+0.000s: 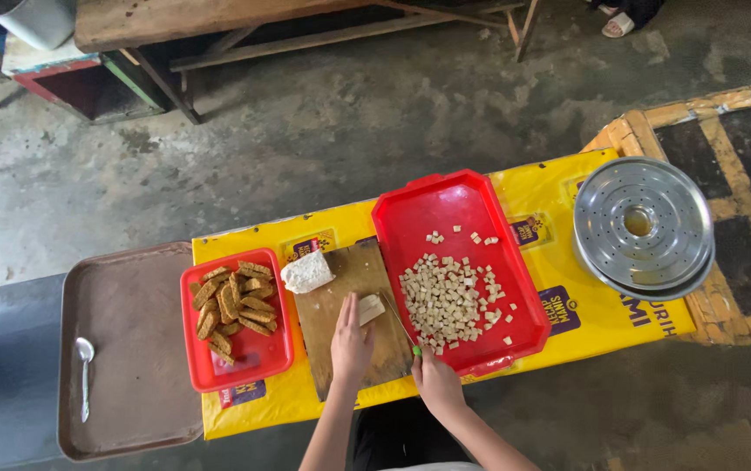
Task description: The person uses a knife to cut a white block into small cubes on a wooden cutting board and places the pieces into a red tray. Fried corn cobs are visible in a separate red tray nearby.
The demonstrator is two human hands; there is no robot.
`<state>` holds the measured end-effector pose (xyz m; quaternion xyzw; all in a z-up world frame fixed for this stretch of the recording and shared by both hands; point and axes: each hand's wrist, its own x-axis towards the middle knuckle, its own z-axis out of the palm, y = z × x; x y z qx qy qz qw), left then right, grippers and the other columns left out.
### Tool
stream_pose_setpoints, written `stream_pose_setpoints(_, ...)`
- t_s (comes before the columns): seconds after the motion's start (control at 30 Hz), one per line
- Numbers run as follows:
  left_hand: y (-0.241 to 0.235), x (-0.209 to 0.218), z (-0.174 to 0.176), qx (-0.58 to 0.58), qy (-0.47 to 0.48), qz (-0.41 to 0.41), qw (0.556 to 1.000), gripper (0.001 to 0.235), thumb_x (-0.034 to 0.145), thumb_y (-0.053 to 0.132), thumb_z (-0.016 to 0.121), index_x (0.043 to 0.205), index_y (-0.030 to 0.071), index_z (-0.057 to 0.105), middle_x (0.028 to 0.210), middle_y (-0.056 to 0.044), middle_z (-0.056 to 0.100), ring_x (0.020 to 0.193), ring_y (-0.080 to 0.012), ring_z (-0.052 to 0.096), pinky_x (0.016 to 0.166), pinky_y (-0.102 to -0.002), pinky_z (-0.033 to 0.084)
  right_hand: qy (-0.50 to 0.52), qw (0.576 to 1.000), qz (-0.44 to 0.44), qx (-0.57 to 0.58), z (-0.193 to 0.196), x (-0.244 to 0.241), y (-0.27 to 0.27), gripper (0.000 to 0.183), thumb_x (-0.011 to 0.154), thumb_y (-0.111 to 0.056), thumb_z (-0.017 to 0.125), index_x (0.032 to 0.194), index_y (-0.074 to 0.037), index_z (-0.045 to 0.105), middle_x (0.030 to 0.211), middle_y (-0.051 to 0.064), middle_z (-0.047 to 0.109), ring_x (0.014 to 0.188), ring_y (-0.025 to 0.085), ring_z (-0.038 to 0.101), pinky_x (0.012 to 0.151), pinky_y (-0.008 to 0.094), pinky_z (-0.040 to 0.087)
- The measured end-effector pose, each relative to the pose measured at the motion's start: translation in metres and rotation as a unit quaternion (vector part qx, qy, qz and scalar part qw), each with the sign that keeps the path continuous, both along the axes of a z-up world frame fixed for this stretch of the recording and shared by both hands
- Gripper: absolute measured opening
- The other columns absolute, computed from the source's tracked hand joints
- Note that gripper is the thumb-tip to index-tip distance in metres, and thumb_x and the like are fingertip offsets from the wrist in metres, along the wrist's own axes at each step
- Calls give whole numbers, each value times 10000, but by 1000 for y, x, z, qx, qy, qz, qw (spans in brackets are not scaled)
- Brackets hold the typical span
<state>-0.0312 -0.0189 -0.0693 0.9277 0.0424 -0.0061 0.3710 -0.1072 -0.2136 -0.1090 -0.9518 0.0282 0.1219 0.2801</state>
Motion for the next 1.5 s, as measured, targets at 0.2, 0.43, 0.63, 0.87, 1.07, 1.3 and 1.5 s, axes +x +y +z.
stream_pose_setpoints(0.2,0,0,-6,49,-52,-28,997,621,892,95,664,1477,20,469,1545,-152,480,1442,-333,442,1132,-402,421,-1,1000,-2,2,6,6,4,267,1007,-267,528,1116,-23,549,667,189,688,626,403,700,532,523,552)
stream_pose_setpoints(0.43,6,4,-14,89,-70,-92,989,562,891,103,661,1430,10,533,1504,-142,538,1412,-306,475,1143,-386,416,-6,999,18,-42,12,9,19,324,1044,-347,489,1107,-35,548,650,154,687,579,391,691,496,519,547)
stream_pose_setpoints(0.63,11,6,-31,262,-118,-177,941,482,925,120,631,1372,-39,542,1479,-161,553,1407,-316,499,1166,-385,424,-6,998,28,-54,13,8,26,327,1048,-345,485,1124,-31,541,621,145,676,553,373,683,476,493,542)
stream_pose_setpoints(0.87,6,-1,-37,239,-147,-139,950,547,935,125,609,1434,-68,498,1512,-193,516,1417,-330,470,1138,-417,427,28,997,37,-66,15,8,29,321,1048,-333,474,1138,-29,528,605,149,672,534,364,683,459,486,542)
stream_pose_setpoints(1.07,6,-2,-37,259,-140,-152,944,606,895,105,588,1458,-78,460,1527,-195,489,1425,-333,463,1153,-414,415,22,995,25,-98,12,8,38,297,1044,-335,473,1064,-43,524,613,139,681,555,379,696,472,506,555)
stream_pose_setpoints(1.3,9,-2,-38,261,-141,-167,940,622,879,97,585,1463,-79,460,1497,-192,514,1413,-324,474,1151,-407,413,81,989,7,-124,6,10,46,304,1050,-354,457,1077,-59,527,611,154,688,610,393,717,535,524,575)
stream_pose_setpoints(1.5,8,1,-36,274,-152,-160,936,591,876,102,597,1433,-69,501,1468,-173,548,1378,-299,510,1137,-381,433,90,991,-12,-102,-4,14,53,312,1055,-356,459,1050,-53,531,629,174,689,630,416,710,572,548,574)
